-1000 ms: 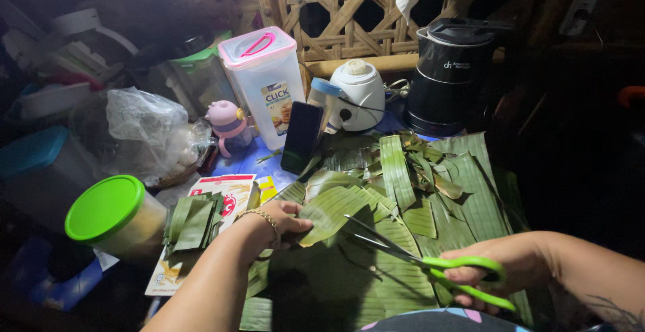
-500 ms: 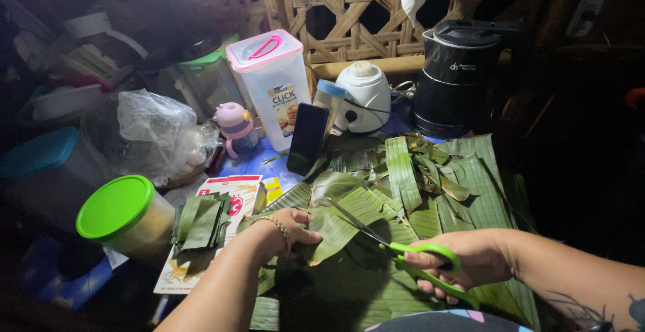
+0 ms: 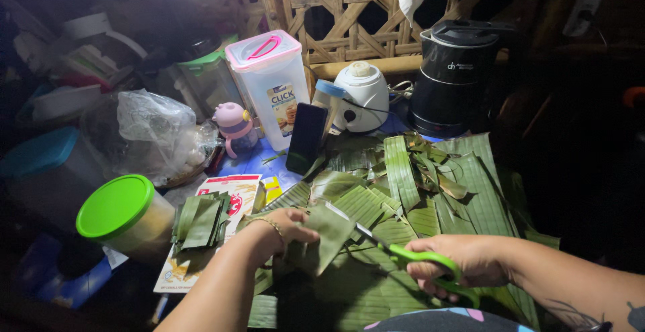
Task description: The person uses green-handled scissors to cut large green leaves into smaller rectangular pieces on a cluttered table. The cut pieces are stacked on a box while the person continues trimming additional leaves.
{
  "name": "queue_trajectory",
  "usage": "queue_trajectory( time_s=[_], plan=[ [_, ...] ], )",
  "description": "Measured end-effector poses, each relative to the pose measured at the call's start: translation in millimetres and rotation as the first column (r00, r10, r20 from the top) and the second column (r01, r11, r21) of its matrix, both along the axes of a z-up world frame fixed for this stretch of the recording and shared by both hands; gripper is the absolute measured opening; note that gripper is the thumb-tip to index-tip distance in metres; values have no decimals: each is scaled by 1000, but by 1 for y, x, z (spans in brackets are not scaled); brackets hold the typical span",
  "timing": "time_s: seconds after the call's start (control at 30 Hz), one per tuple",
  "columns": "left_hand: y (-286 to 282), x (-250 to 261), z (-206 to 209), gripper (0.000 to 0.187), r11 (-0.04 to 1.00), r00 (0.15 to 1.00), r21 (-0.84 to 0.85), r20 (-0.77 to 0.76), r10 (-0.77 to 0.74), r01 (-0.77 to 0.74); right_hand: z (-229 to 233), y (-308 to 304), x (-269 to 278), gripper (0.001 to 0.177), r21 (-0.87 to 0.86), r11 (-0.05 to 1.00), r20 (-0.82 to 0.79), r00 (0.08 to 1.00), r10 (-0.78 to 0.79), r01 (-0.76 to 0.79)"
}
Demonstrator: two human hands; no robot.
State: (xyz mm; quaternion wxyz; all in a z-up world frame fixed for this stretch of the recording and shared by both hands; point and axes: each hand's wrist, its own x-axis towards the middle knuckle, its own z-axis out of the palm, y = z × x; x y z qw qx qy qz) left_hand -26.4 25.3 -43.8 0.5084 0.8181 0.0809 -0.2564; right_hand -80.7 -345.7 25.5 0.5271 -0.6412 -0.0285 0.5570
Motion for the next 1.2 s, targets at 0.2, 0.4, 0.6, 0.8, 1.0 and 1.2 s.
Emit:
queue_trajectory(
  time_s=[0.2, 0.4, 0.6, 0.8, 1.0, 1.2],
  plan=[
    [-18, 15, 12, 40, 711, 902, -556, -293, 317, -430, 12, 14, 2, 58, 47, 930, 14, 931, -365, 364],
    [-97, 19, 1, 29, 580, 810, -568, -460, 364, -583, -12, 27, 18, 61, 235, 784, 73, 794, -604, 575],
    [-129, 3, 4, 39, 616, 913, -674, -302, 274, -408, -29, 4, 35, 62, 278, 677, 177, 657, -733, 681],
    [-128, 26, -1, 53, 597, 961, -753, -227, 158, -276, -7, -24, 42, 63, 151, 735, 262, 691, -674, 661],
    [-151, 76, -27, 51, 573, 899, -711, -201, 390, -408, 1, -43, 27, 63, 13, 760, 179, 747, -641, 649],
    [-140, 101, -50, 45, 440, 769, -660, -354, 533, -609, 3, -63, -17, 73, -38, 831, -35, 830, -556, 555]
  ],
)
